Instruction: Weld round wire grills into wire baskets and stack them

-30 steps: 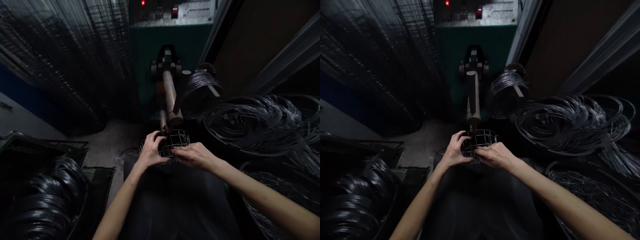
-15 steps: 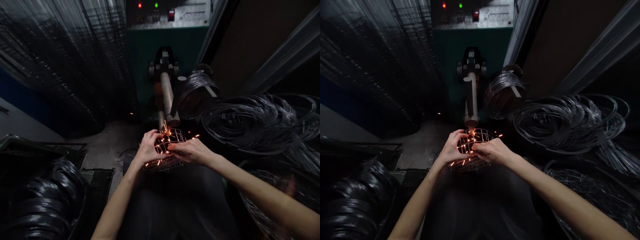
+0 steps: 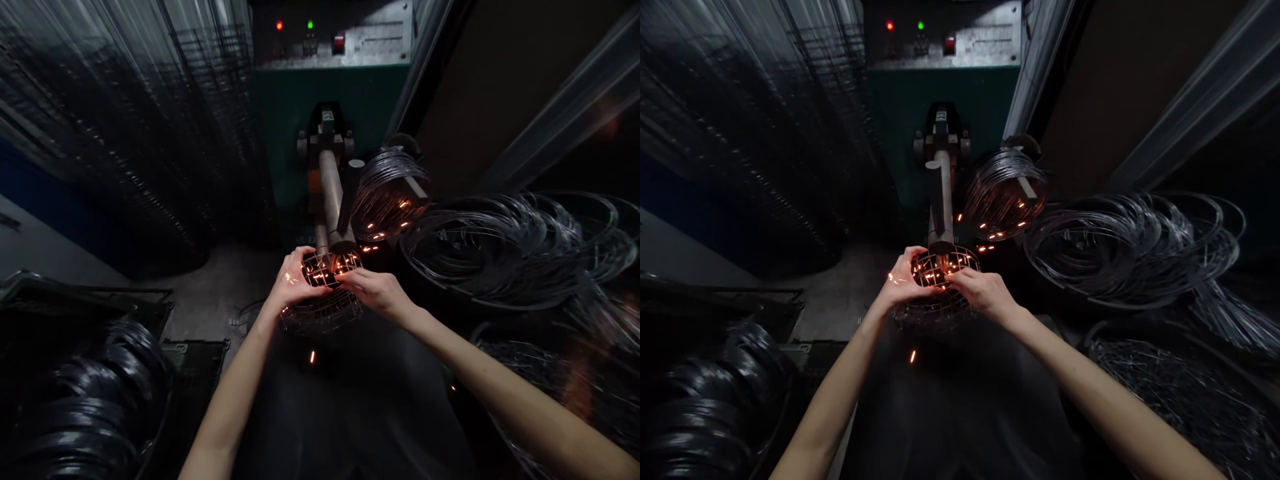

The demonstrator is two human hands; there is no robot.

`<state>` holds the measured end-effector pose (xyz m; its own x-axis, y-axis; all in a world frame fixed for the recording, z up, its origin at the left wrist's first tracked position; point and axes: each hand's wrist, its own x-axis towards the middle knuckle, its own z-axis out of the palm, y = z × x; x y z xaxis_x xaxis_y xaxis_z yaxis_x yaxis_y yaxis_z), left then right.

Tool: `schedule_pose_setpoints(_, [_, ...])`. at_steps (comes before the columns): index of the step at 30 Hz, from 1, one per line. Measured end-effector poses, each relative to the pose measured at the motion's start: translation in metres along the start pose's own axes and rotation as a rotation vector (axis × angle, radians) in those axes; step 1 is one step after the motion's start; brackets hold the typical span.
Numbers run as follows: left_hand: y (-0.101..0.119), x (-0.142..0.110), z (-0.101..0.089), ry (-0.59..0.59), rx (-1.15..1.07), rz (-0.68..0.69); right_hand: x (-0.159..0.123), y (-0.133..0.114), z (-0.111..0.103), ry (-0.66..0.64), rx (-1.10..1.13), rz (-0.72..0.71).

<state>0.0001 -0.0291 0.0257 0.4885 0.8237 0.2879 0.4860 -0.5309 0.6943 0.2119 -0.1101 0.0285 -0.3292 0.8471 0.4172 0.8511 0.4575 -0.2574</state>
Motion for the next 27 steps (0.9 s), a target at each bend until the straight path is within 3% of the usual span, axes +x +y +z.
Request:
schedule_pose_setpoints(8, [-0.005,0.013,-0.003,-0.026,-0.012,0.061,0.005,0.003,0.003,0.104,0.116,0.197])
schedule_pose_setpoints(16, [-0.011,0.029,-0.005,-0.007,0.013,0.034,0.021,0.010,0.008,0.109,0.092,0.248])
schedule_pose_setpoints(20, [-0.009,0.028,-0.008,-0.041,0.007,0.004,0.022,0.018,-0.004,0.083,0.101,0.239])
schedule_pose_setpoints(23, [-0.015,0.032,-0.022,-0.146,-0.123,-0.011,0.038,0.031,-0.020,0.056,0.065,0.216])
schedule_pose_setpoints(27, [-0.038,0.044,-0.041,-0.115,-0.283,-0.077,0.077,0.054,-0.027,-0.144,-0.072,0.211])
